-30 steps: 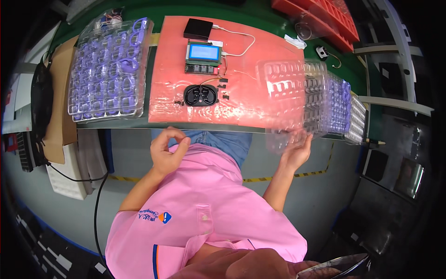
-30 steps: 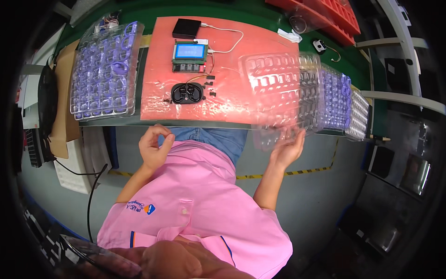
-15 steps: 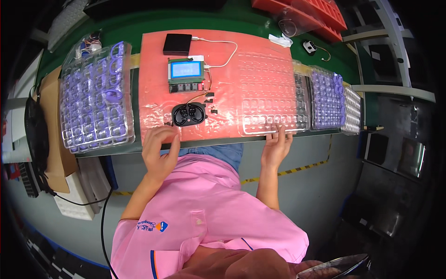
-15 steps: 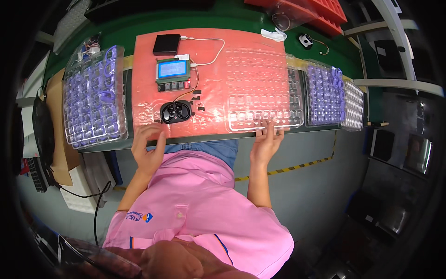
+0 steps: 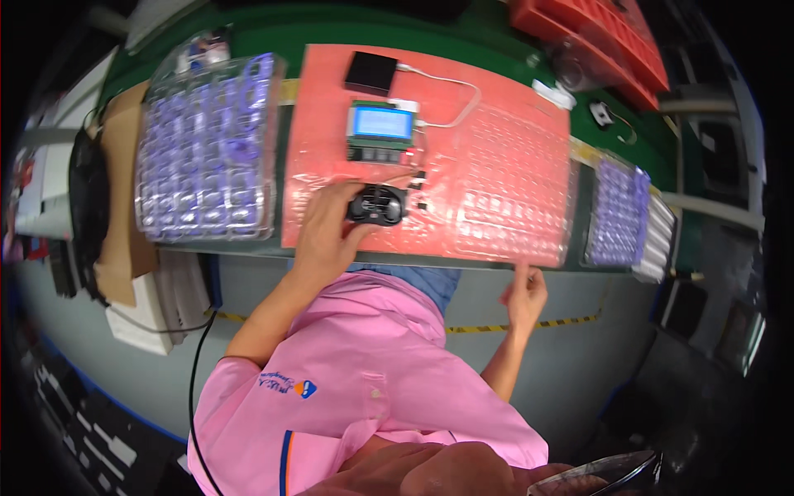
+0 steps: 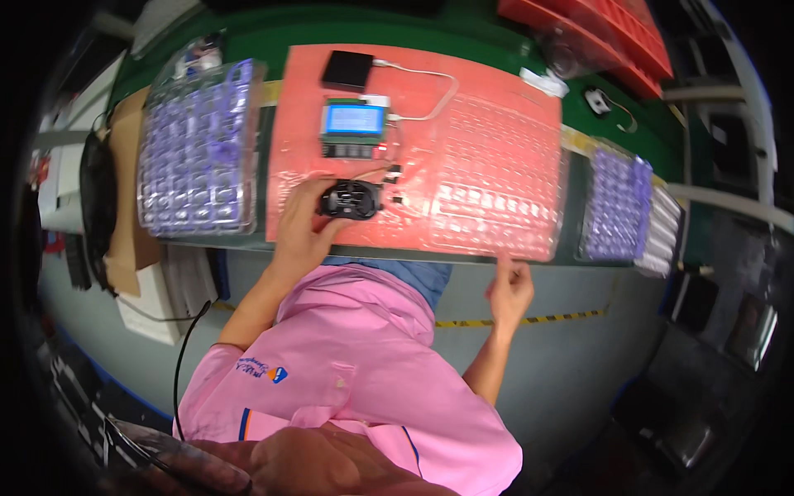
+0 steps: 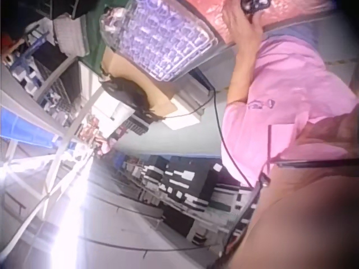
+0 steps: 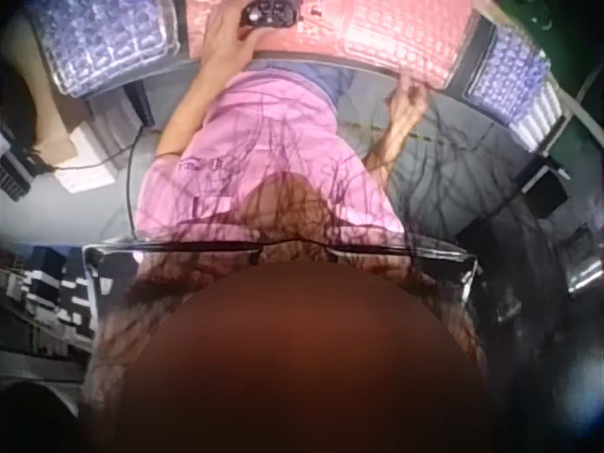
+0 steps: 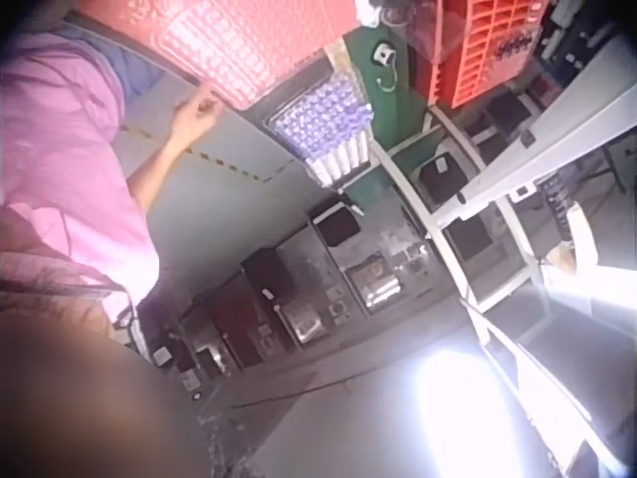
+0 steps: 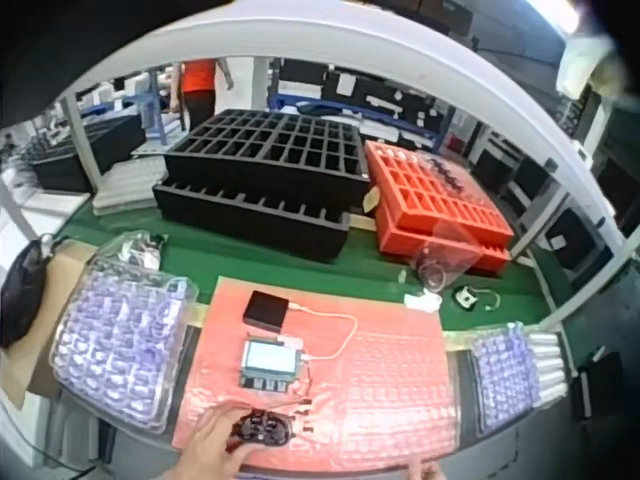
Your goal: Assembling and testing small electronic components at a factory workstation.
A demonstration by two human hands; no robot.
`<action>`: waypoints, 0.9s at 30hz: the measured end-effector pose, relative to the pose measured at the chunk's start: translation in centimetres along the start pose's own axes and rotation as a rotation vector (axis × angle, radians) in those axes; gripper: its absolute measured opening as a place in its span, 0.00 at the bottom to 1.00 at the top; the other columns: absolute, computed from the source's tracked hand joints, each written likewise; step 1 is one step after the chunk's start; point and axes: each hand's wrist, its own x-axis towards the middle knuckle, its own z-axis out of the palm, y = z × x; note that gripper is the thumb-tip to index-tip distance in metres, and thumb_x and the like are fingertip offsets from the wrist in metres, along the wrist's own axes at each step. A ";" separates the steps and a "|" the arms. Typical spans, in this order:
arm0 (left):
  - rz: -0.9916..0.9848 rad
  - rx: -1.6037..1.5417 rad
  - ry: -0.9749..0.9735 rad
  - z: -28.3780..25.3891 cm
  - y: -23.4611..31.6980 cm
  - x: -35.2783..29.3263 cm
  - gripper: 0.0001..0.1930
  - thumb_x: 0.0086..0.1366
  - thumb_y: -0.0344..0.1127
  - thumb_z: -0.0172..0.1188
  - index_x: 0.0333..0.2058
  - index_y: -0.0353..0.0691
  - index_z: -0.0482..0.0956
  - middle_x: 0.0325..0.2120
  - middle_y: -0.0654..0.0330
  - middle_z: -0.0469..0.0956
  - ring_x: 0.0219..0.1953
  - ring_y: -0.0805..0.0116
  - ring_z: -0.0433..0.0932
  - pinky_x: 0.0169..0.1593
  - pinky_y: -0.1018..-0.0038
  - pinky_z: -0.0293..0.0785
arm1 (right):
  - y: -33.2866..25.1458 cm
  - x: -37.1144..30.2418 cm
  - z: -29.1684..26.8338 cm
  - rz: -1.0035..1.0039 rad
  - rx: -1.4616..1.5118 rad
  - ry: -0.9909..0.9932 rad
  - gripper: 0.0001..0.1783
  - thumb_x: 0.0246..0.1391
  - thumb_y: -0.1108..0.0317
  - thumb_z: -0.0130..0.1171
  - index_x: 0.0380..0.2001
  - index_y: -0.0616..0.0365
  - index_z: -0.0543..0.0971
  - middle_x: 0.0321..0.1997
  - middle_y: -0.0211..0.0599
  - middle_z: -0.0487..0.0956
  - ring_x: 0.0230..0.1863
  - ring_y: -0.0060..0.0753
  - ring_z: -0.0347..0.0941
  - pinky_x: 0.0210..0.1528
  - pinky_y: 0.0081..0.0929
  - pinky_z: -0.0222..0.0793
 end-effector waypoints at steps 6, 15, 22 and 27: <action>0.076 0.014 0.048 -0.8 1.2 0.5 0.27 0.56 0.31 0.74 0.54 0.36 0.77 0.51 0.50 0.80 0.53 0.44 0.78 0.56 0.55 0.73 | 0.2 -0.1 1.1 -0.444 0.037 0.033 0.17 0.71 0.63 0.63 0.28 0.55 0.72 0.19 0.20 0.67 0.17 0.10 0.57 0.20 0.16 0.50; 0.171 0.262 0.515 -9.1 -0.6 -0.8 0.12 0.55 0.22 0.71 0.39 0.37 0.82 0.37 0.56 0.84 0.41 0.56 0.81 0.45 0.64 0.74 | -6.5 -2.8 8.1 -0.680 0.162 -0.217 0.06 0.70 0.73 0.59 0.36 0.60 0.74 0.23 0.23 0.71 0.20 0.11 0.61 0.24 0.14 0.54; 0.053 0.406 0.539 -12.5 -2.9 -0.9 0.10 0.58 0.21 0.69 0.39 0.36 0.82 0.40 0.55 0.85 0.42 0.55 0.81 0.47 0.63 0.74 | -16.8 -7.1 20.5 -1.025 -0.040 -0.572 0.15 0.62 0.80 0.65 0.51 0.66 0.80 0.44 0.43 0.84 0.40 0.27 0.83 0.35 0.22 0.76; 0.067 0.384 0.508 -12.9 -3.1 -0.4 0.09 0.59 0.22 0.68 0.39 0.36 0.82 0.40 0.55 0.85 0.43 0.55 0.81 0.48 0.62 0.74 | -20.1 -8.2 30.4 -1.336 -0.067 -0.551 0.20 0.58 0.79 0.65 0.55 0.62 0.80 0.52 0.49 0.82 0.47 0.49 0.82 0.44 0.35 0.79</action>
